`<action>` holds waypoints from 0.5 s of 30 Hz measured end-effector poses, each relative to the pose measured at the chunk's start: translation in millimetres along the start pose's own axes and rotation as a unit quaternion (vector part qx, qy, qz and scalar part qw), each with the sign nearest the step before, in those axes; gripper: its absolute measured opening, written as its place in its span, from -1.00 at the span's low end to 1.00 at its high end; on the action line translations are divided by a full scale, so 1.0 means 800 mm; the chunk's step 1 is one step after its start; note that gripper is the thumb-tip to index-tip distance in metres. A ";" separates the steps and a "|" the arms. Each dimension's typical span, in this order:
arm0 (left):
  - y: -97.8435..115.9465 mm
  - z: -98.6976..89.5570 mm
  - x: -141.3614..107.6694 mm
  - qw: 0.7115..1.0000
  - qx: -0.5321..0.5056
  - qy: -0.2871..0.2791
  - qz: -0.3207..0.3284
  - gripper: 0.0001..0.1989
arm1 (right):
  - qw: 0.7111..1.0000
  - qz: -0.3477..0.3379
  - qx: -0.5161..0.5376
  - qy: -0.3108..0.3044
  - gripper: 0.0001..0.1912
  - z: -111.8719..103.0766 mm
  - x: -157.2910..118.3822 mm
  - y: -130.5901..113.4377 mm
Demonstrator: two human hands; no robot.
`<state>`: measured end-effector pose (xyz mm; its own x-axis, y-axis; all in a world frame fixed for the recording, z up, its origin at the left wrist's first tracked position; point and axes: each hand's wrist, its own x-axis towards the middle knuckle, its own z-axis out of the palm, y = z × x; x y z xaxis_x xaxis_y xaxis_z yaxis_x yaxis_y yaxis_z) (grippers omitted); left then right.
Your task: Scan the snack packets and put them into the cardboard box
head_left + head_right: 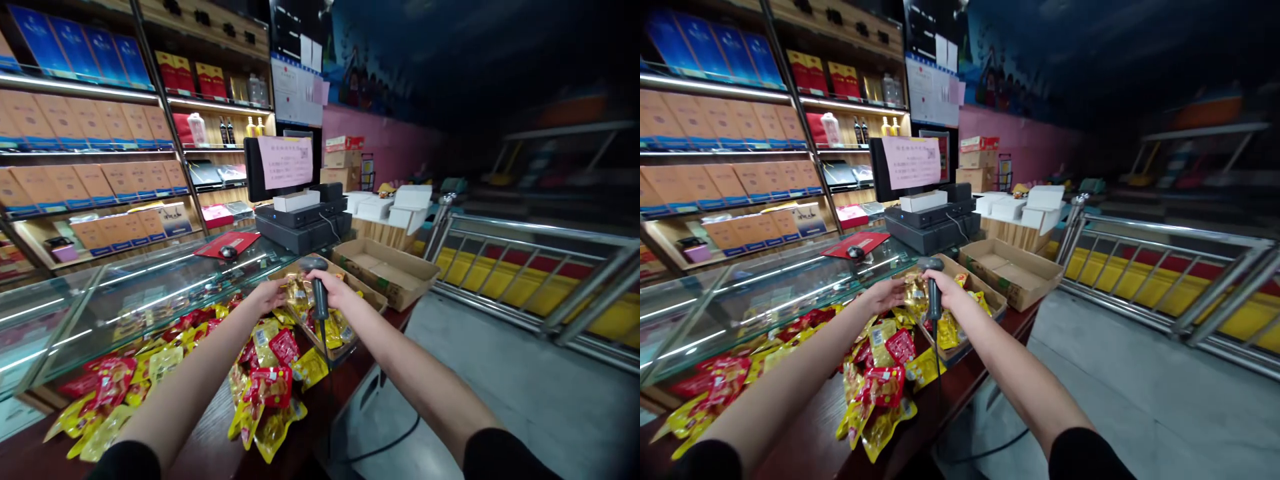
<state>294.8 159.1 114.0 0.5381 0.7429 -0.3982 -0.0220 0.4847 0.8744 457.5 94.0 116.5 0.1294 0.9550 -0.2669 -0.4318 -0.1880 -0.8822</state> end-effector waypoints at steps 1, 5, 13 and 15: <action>-0.003 0.012 0.006 1.000 0.018 0.002 0.001 -0.86 | 1.000 0.001 0.010 0.019 -0.92 -0.010 -0.003 -0.003; -0.010 0.028 0.013 0.997 0.068 0.026 0.000 -0.86 | 0.998 0.005 0.045 0.049 -0.86 -0.025 -0.014 -0.006; -0.031 -0.088 -0.063 0.993 0.042 0.055 0.093 -0.66 | 0.994 0.064 0.061 -0.069 -0.82 0.069 -0.020 0.045; -0.039 -0.133 -0.096 0.985 0.032 0.104 0.134 -0.61 | 0.989 0.092 0.065 -0.097 -0.84 0.102 -0.021 0.069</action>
<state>164.7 136.2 88.0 0.3368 0.9215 -0.1933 -0.0828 0.2335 0.9688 358.4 86.6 104.0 -0.1295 0.9358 -0.3279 -0.5453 -0.3434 -0.7647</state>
